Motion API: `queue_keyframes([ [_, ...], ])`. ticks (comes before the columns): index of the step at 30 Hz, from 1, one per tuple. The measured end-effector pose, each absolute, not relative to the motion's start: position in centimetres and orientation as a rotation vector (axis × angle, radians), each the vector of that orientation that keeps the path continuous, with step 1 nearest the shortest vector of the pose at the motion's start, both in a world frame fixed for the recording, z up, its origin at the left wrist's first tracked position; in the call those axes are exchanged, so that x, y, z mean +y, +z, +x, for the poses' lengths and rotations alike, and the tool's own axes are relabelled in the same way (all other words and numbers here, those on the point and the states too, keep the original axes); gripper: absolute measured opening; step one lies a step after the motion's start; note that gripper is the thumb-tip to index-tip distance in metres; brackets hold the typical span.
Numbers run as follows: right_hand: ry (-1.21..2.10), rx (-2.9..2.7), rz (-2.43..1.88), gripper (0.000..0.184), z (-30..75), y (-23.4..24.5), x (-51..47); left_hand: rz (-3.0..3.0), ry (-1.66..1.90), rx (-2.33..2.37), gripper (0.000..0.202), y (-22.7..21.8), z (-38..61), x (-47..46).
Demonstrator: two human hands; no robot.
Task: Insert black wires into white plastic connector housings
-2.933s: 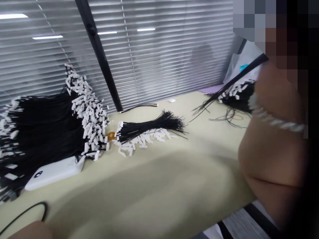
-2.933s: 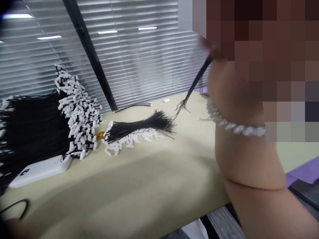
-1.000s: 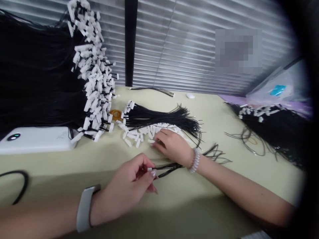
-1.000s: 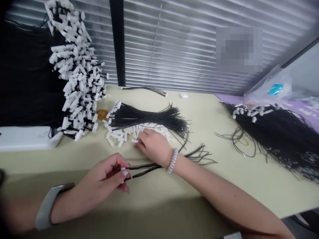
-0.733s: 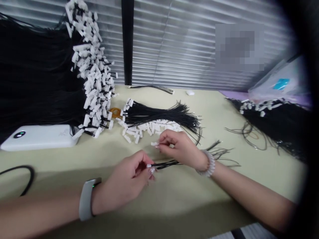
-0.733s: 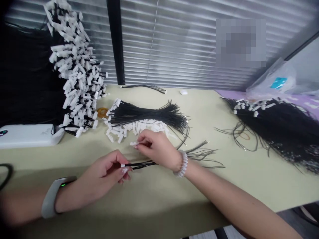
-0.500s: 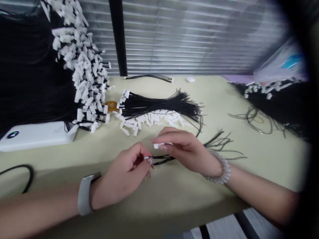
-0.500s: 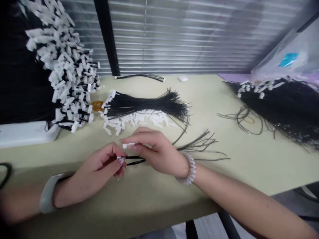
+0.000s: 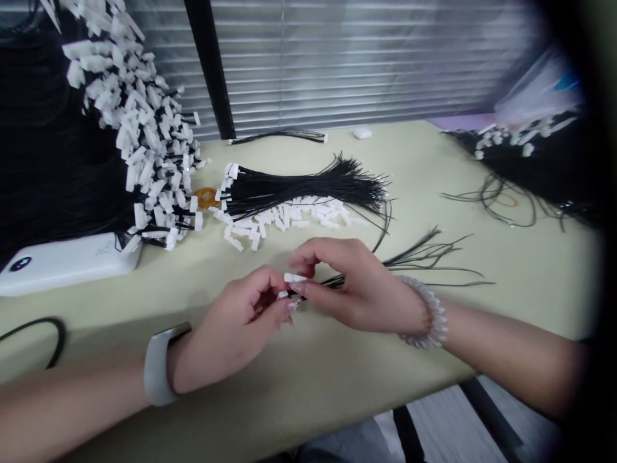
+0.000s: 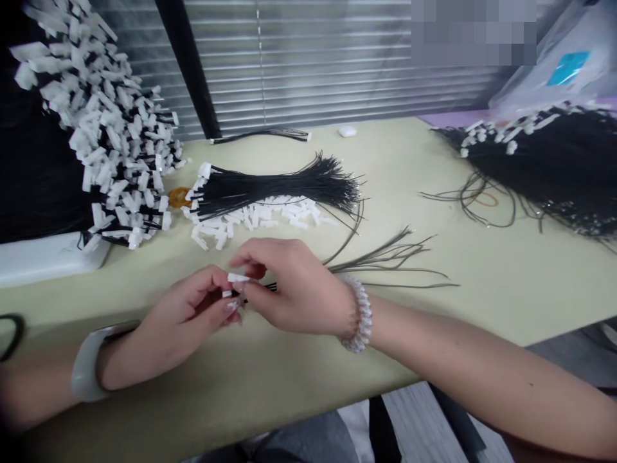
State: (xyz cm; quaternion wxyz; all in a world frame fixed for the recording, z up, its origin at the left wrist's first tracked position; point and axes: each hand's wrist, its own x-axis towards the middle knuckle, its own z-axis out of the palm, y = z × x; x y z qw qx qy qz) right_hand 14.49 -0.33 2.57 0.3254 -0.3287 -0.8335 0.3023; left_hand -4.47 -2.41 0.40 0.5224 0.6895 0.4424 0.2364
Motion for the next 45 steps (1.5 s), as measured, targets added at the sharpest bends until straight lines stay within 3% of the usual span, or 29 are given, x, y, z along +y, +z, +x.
queue_keyframes([
  [3, 0.723, -2.281, -0.749, 0.038, 14.6, 2.7, -0.2, 1.598, 0.613, 1.061, 0.012, 0.6, -4.3, -2.5],
  [10, 1.022, -1.853, -0.802, 0.010, 14.2, 2.9, -0.5, 1.607, 0.622, 1.121, 0.013, 0.8, -4.3, -2.7],
  [14, 1.109, -1.791, -0.758, 0.011, 14.0, 2.8, -0.7, 1.689, 0.586, 1.173, 0.018, 0.8, -4.4, -2.6],
  [22, 0.983, -1.985, -0.663, 0.017, 14.2, 3.0, -0.5, 1.762, 0.551, 1.193, 0.018, 0.7, -4.5, -2.5],
  [33, 0.940, -1.954, -0.880, 0.028, 14.0, 2.0, 0.1, 1.473, 0.708, 1.097, 0.017, 0.9, -4.5, -2.3],
  [45, 1.076, -2.403, -0.949, 0.024, 14.9, 2.9, 0.2, 1.436, 0.733, 1.136, 0.023, 0.8, -4.6, -2.0],
])
